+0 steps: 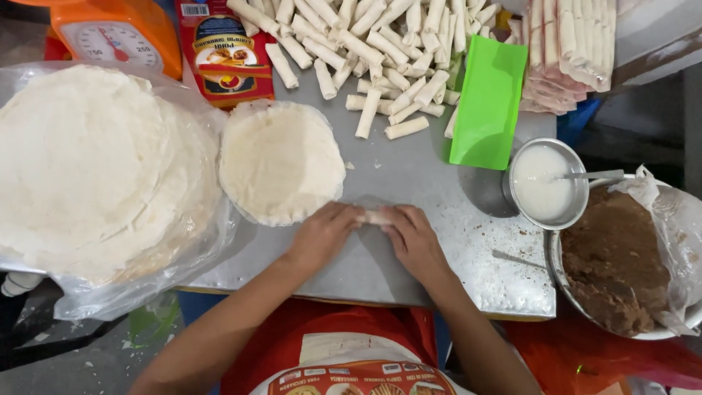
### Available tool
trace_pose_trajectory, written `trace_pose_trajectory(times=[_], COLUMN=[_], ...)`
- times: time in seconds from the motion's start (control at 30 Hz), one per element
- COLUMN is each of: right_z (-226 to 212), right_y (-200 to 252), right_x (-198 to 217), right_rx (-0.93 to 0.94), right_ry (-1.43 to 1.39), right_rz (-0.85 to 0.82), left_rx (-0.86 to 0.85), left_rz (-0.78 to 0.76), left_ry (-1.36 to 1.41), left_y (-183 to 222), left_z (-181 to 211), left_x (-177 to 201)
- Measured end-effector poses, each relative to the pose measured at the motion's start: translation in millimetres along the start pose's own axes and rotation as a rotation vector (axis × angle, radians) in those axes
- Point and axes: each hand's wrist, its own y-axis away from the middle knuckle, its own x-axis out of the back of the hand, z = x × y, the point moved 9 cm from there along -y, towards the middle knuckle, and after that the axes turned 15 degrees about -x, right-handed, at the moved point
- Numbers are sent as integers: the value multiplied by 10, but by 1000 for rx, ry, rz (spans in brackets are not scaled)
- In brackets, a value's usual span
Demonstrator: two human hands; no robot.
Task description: Manually assembling lumpia by peeling wrappers, adding meat filling, and rolling them into tight cylinders.
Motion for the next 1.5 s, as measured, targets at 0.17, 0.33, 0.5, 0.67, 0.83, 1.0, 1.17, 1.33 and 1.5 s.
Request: trace_pose_trajectory(times=[0.17, 0.33, 0.5, 0.67, 0.83, 1.0, 1.17, 1.33, 1.5], right_z=[-37, 11, 83, 127, -12, -418, -1077, -1088, -437], right_y=[-271, -265, -368, -177, -468, -971, -554, -373, -31], right_x=[76, 44, 233, 120, 164, 510, -949, -949, -532], right_rx=[49, 8, -65, -244, -184, -99, -17, 344, 40], right_ry=[115, -13, -301, -753, -730, -1104, -92, -25, -12], right_rz=[144, 29, 29, -338, -604, -234, -676, -207, -359], left_rx=[-24, -83, 208, 927, 914, 982, 1275, 1347, 1299], left_rz=[-66, -107, -27, -34, -204, -230, -119, 36, 382], left_ry=[-197, -204, 88, 767, 761, 775, 1072, 1127, 1084], left_y=[-338, -280, -256, -2, 503, 772, 1171, 1238, 964], left_z=[-130, 3, -163, 247, 391, 439, 550, 553, 342], left_x=[89, -98, -87, -61, 38, 373, 180, 20, 443])
